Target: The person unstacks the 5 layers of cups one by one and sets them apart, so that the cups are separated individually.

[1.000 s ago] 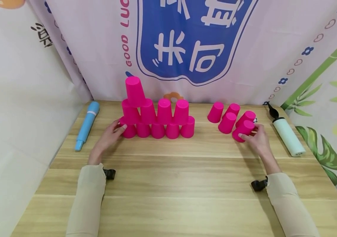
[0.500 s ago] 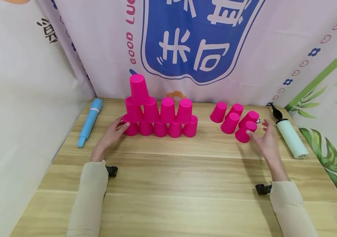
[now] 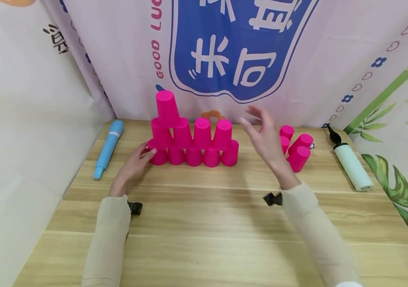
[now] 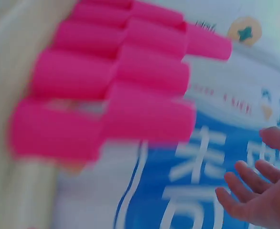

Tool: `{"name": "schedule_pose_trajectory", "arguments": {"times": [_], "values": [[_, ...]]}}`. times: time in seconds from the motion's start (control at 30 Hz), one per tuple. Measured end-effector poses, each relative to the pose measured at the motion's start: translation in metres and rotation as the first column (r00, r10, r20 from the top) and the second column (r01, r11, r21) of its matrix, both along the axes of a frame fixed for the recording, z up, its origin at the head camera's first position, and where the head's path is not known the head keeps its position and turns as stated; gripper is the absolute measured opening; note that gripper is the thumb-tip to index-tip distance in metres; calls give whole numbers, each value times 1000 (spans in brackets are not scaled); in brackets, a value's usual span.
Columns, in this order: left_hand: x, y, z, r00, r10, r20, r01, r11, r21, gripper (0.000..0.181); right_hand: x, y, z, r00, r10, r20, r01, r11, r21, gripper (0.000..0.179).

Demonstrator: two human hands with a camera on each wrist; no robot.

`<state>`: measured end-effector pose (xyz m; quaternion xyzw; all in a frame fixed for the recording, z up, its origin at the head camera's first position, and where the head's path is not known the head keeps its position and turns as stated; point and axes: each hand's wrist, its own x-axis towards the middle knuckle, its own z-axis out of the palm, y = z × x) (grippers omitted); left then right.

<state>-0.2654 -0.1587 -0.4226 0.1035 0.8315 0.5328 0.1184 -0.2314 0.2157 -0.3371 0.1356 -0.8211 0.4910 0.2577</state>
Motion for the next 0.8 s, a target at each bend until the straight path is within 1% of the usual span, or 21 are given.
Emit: {"name": "schedule_pose_trajectory", "arguments": {"times": [0.07, 0.13, 0.2, 0.27, 0.3, 0.33, 0.4, 0.43, 0.47, 0.57, 0.63, 0.8], "values": [[0, -1, 0, 1000, 1, -2, -1, 1000, -3, 61, -7, -29, 20, 995, 101, 23, -100, 994, -39, 45], [-3, -5, -6, 1000, 2, -6, -2, 1000, -3, 62, -21, -57, 30, 982, 179, 56, -176, 983, -52, 47], [-8, -9, -15, 1000, 4, -21, -5, 1000, -6, 64, -33, -84, 36, 966, 237, 105, -234, 971, -43, 53], [-14, -13, -26, 999, 10, -36, -10, 1000, -16, 66, -49, -104, 32, 944, 278, 176, -276, 960, -38, 64], [-17, -14, -30, 999, 10, -41, -11, 1000, -19, 67, -55, -112, 31, 931, 292, 218, -293, 956, -26, 70], [-18, -14, -34, 999, 10, -51, -11, 1000, -25, 68, -57, -120, 31, 918, 301, 258, -306, 952, -21, 75], [-20, -13, -37, 998, 13, -54, -14, 1000, -21, 69, -62, -133, 29, 898, 309, 312, -321, 947, -15, 82], [-20, -12, -38, 998, 13, -56, -14, 1000, -20, 69, -63, -137, 29, 894, 307, 327, -321, 947, -11, 84], [-20, -12, -39, 998, 12, -59, -13, 1000, -17, 69, -65, -141, 28, 891, 305, 336, -322, 947, -8, 84], [-20, -10, -39, 998, 10, -66, -12, 1000, -23, 68, -69, -147, 24, 894, 297, 335, -317, 948, 7, 84], [-19, -10, -39, 998, 13, -65, -15, 999, -32, 68, -72, -149, 22, 893, 307, 330, -328, 945, 8, 82], [-19, -11, -36, 998, 26, -61, -28, 999, -41, 66, -76, -152, 21, 874, 352, 334, -378, 926, 14, 79]]}}
